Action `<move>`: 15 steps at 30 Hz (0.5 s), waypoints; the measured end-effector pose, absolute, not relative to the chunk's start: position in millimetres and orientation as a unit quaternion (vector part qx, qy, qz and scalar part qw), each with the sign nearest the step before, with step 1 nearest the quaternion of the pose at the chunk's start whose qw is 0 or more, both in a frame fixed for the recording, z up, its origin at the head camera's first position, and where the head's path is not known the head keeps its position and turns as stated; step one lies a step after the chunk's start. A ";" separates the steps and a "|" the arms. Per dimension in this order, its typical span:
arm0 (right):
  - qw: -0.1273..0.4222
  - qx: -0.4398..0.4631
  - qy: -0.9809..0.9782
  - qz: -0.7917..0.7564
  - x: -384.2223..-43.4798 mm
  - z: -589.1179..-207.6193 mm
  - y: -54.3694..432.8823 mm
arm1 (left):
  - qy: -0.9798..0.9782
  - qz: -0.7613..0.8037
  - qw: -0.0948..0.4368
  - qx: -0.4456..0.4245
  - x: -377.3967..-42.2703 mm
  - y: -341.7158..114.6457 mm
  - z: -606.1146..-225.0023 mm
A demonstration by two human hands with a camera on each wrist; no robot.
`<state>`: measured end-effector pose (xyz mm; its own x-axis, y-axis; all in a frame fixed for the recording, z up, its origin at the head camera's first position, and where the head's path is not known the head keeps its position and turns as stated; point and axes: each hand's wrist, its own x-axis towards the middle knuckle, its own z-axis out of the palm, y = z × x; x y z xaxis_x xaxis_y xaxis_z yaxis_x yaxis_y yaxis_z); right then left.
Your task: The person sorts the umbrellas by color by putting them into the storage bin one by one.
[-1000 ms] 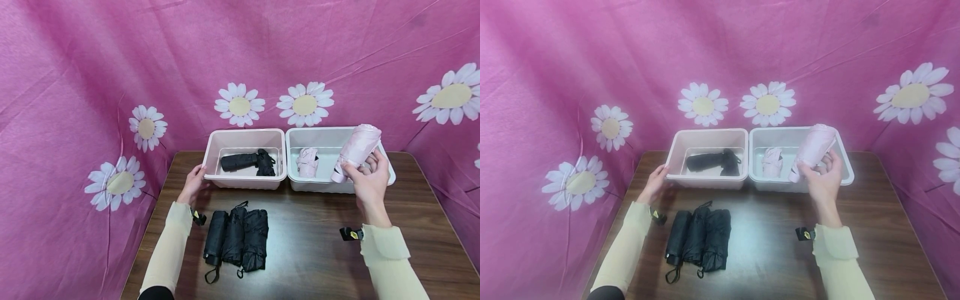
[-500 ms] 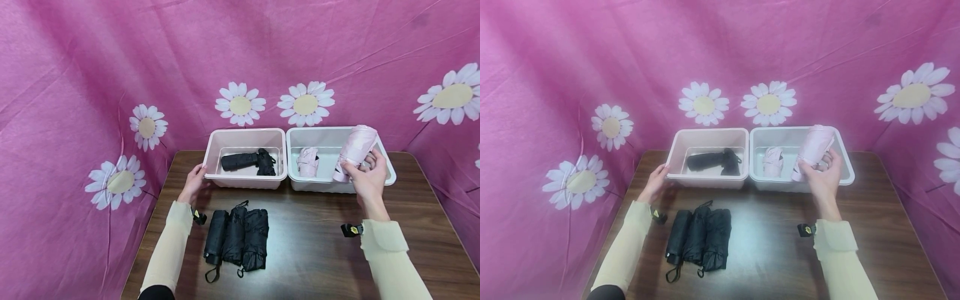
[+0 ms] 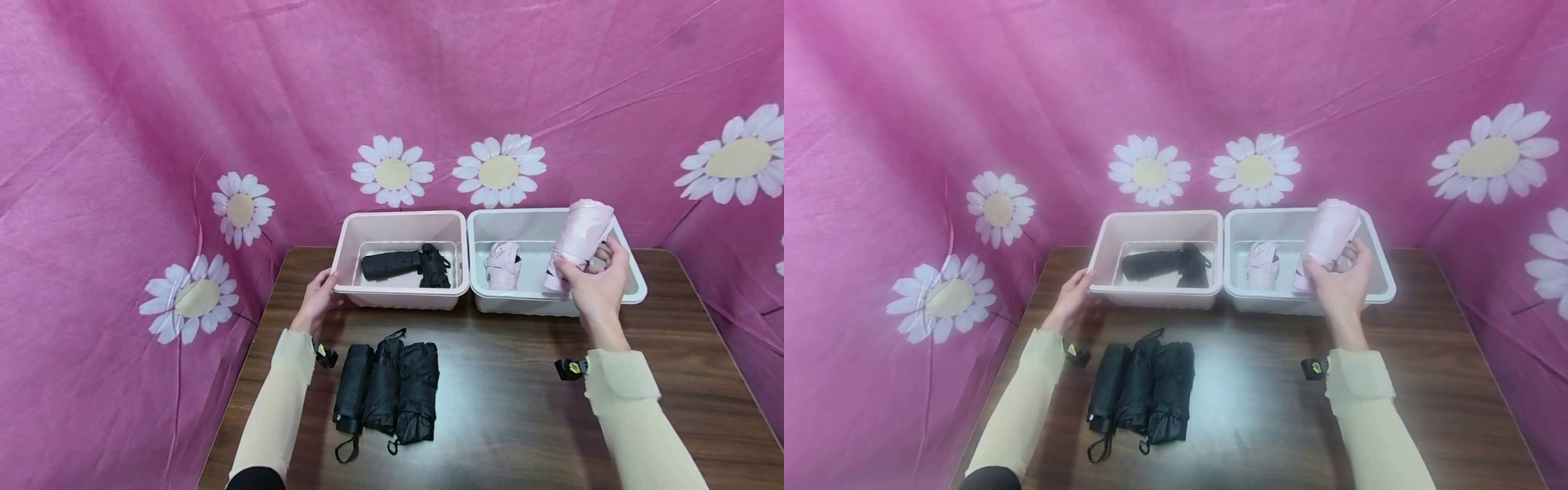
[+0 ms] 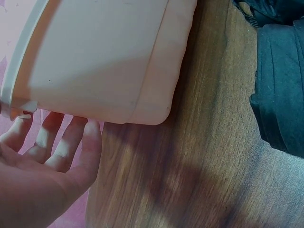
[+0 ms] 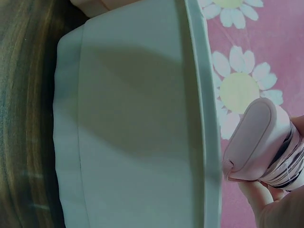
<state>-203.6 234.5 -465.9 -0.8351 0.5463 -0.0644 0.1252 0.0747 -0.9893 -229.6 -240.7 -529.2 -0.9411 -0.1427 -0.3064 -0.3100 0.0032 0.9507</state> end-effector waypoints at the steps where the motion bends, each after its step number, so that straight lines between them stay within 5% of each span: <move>1: 0.165 -0.236 -0.720 0.631 -204.3 -466.6 234.4 | 0.707 0.686 0.061 -0.159 -229.7 -240.9 -529.2; 15: 0.173 -0.240 -0.767 0.570 -211.8 -477.7 233.1 | 0.704 0.689 0.060 -0.163 -230.3 -240.8 -528.4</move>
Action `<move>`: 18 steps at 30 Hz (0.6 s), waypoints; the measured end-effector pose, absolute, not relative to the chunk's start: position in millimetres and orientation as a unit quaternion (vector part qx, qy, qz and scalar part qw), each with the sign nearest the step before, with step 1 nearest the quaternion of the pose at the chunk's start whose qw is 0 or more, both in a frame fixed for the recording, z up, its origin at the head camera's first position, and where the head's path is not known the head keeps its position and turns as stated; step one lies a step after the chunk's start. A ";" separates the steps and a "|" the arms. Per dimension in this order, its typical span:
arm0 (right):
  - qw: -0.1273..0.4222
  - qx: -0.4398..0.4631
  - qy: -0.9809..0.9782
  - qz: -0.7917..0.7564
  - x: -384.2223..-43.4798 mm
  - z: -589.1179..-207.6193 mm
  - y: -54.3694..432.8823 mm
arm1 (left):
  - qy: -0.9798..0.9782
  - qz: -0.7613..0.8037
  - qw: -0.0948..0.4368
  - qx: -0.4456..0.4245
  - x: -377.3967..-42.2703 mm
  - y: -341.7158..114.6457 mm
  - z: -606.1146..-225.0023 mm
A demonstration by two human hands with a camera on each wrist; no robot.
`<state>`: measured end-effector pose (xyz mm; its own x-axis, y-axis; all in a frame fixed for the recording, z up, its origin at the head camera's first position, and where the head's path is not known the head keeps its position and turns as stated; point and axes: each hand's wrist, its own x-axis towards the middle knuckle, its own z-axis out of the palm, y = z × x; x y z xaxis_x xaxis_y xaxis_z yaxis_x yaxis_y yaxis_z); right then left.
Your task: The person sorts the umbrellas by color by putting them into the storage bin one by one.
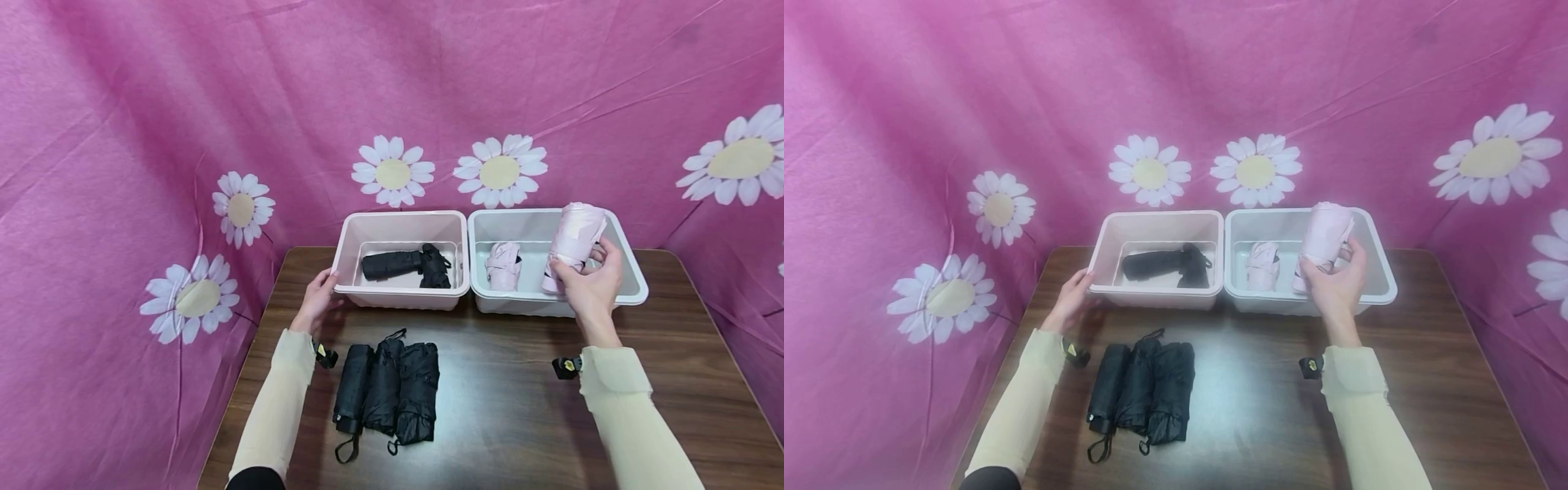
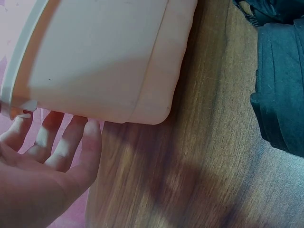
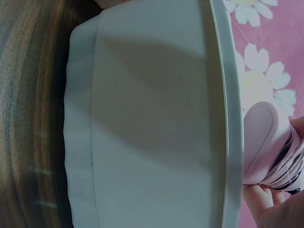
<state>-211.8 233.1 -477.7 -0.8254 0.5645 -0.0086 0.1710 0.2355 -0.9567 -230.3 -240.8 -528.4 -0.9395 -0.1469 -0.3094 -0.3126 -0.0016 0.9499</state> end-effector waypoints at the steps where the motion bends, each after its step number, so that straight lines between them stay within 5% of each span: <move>1: 0.170 -0.241 -0.768 0.568 -212.1 -478.3 233.3 | 0.705 0.688 0.061 -0.162 -230.2 -241.1 -528.3; 10: 0.164 -0.261 -0.764 0.567 -214.4 -482.9 233.0 | 0.708 0.685 0.061 -0.157 -229.9 -241.0 -529.4; 18: 0.221 -0.284 -0.711 0.604 -212.2 -488.9 227.8 | 0.708 0.686 0.062 -0.157 -229.5 -240.3 -529.3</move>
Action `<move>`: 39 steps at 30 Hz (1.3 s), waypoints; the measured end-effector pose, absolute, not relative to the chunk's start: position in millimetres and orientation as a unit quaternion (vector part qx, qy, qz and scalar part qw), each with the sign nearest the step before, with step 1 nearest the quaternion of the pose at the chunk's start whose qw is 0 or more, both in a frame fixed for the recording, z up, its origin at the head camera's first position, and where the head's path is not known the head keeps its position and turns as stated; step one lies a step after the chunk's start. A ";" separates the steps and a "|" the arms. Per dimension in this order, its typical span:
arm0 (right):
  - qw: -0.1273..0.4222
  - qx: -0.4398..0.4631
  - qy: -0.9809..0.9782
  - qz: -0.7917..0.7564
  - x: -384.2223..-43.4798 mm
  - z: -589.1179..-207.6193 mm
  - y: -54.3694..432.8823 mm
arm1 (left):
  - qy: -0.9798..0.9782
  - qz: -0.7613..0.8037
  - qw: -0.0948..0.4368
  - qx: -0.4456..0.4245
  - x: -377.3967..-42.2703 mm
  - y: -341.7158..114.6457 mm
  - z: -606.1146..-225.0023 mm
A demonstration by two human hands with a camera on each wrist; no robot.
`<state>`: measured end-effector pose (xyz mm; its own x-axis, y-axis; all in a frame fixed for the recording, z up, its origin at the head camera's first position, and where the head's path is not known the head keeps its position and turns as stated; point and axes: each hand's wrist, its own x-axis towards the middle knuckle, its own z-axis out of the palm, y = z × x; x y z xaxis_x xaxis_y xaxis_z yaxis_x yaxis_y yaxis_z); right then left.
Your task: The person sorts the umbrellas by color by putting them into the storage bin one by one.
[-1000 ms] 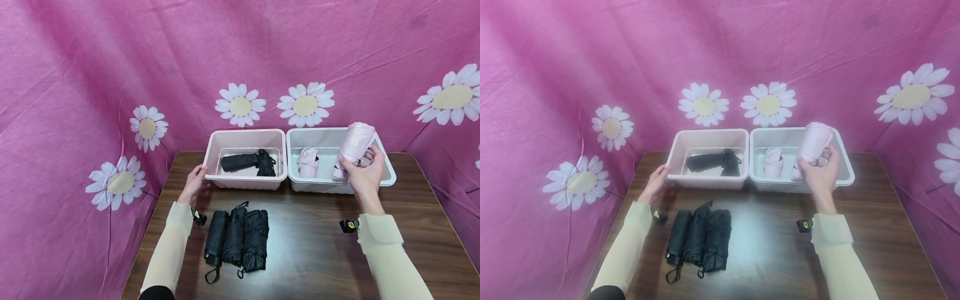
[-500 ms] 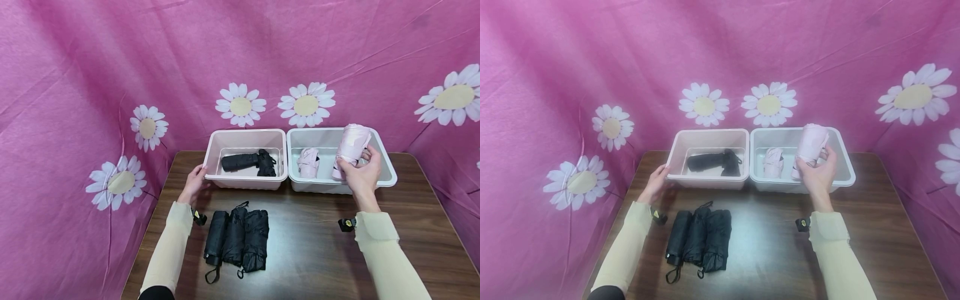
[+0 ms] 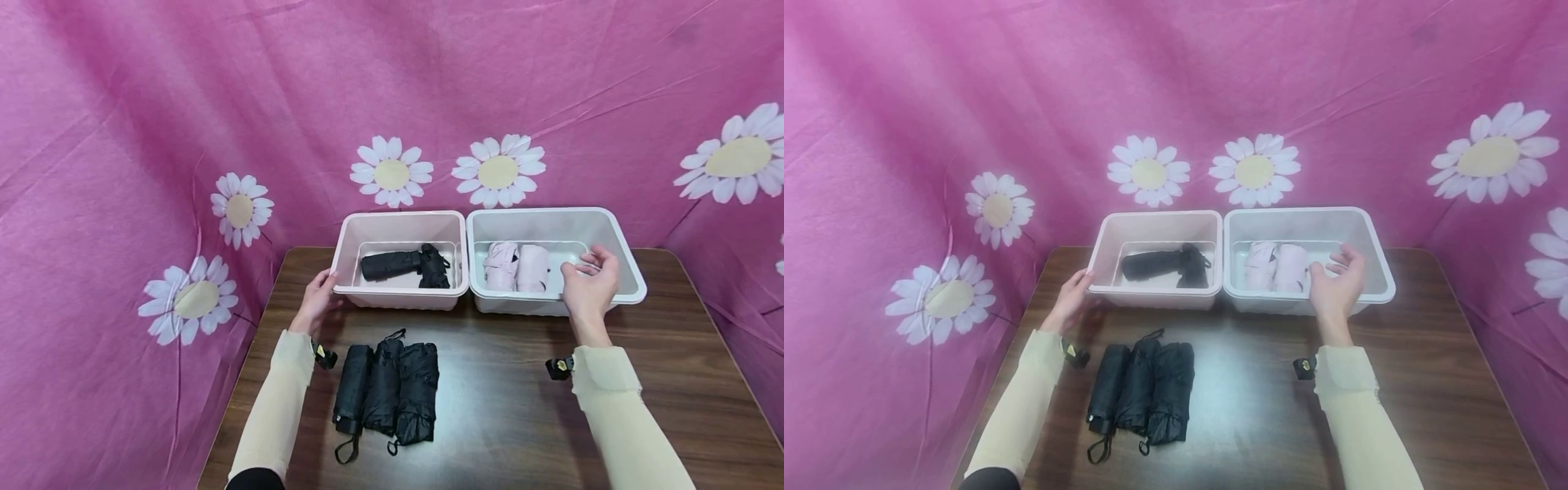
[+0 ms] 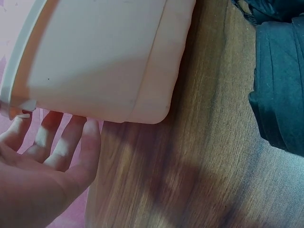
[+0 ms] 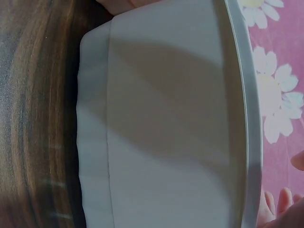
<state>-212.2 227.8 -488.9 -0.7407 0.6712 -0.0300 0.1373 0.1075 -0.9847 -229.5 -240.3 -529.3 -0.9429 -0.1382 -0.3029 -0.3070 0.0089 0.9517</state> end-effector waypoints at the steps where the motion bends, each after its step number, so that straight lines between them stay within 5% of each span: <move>1: 0.222 -0.284 -0.713 0.601 -212.0 -488.9 227.0 | 0.708 0.686 0.062 -0.158 -229.3 -240.3 -529.3; 10: 0.231 -0.279 -0.703 0.612 -208.3 -482.1 223.1 | 0.709 0.685 0.061 -0.159 -229.5 -240.3 -528.9; 24: 0.321 -0.149 -0.578 0.736 -191.6 -439.0 188.6 | 0.713 0.680 0.065 -0.156 -227.0 -242.1 -526.1; 33: 0.308 -0.101 -0.585 0.744 -163.4 -441.4 156.2 | 0.708 0.685 0.064 -0.159 -227.7 -243.1 -527.7; 39: 0.243 -0.089 -0.672 0.694 -138.0 -478.1 128.3 | 0.710 0.682 0.073 -0.162 -227.0 -242.1 -526.8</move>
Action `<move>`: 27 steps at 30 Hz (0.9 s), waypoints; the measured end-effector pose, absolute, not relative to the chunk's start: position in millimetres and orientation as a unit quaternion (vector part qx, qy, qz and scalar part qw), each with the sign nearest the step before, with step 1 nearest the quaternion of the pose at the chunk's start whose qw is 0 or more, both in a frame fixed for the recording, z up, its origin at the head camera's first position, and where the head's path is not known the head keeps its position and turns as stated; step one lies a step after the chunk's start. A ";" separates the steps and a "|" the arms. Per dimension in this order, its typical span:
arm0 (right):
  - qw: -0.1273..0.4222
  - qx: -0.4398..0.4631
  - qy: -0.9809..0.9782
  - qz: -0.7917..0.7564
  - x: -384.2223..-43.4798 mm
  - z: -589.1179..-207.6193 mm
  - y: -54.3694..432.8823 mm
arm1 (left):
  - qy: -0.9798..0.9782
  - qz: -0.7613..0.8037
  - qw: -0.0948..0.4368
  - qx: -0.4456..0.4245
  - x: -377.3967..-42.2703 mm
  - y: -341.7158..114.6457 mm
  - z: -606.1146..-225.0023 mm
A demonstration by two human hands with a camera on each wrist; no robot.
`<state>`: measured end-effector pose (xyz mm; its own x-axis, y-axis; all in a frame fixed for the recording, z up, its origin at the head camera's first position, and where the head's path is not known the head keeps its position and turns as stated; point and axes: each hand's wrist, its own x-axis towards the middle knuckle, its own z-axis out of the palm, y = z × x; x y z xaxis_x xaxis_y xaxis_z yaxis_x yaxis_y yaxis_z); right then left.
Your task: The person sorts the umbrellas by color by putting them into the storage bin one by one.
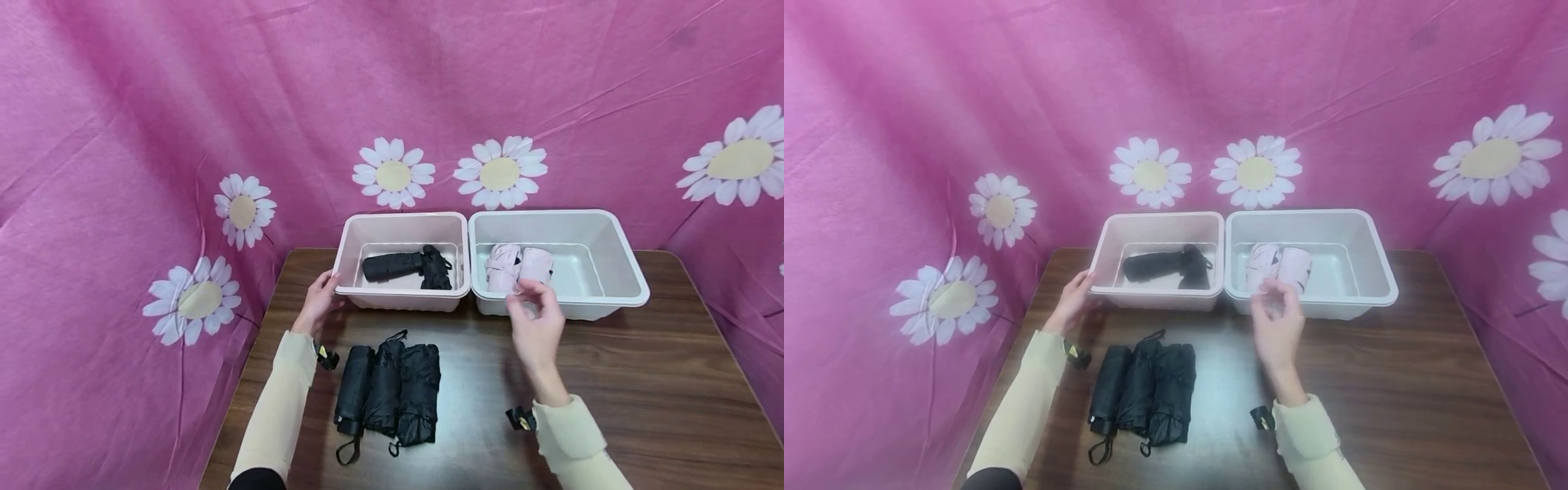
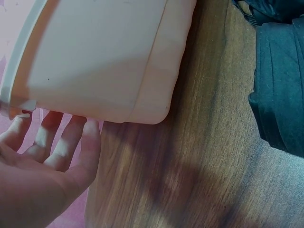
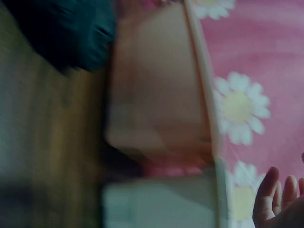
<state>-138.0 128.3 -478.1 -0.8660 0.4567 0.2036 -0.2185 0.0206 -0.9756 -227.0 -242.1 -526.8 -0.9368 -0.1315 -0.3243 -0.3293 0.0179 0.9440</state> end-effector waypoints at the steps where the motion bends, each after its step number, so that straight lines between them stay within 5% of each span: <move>1: 0.221 -0.091 -0.685 0.688 -134.3 -485.7 124.2 | 0.712 0.679 0.074 -0.163 -227.1 -241.9 -526.9; 10: -0.006 -0.072 -0.794 0.603 -100.4 -551.5 80.3 | 0.714 0.678 0.067 -0.160 -228.3 -241.1 -529.2; 18: -0.114 -0.054 -0.851 0.509 -68.0 -596.5 44.8 | 0.706 0.685 0.077 -0.163 -228.4 -242.3 -529.6; 27: -0.174 -0.077 -0.872 0.450 -56.3 -603.7 27.6 | 0.708 0.685 0.074 -0.154 -227.6 -242.8 -529.9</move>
<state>-56.3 27.6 -603.7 -0.9275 -0.0229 -0.3732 0.2909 0.5828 -0.7588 -227.6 -242.8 -529.9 -0.9416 -0.1172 -0.3158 -0.3195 0.0145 0.9475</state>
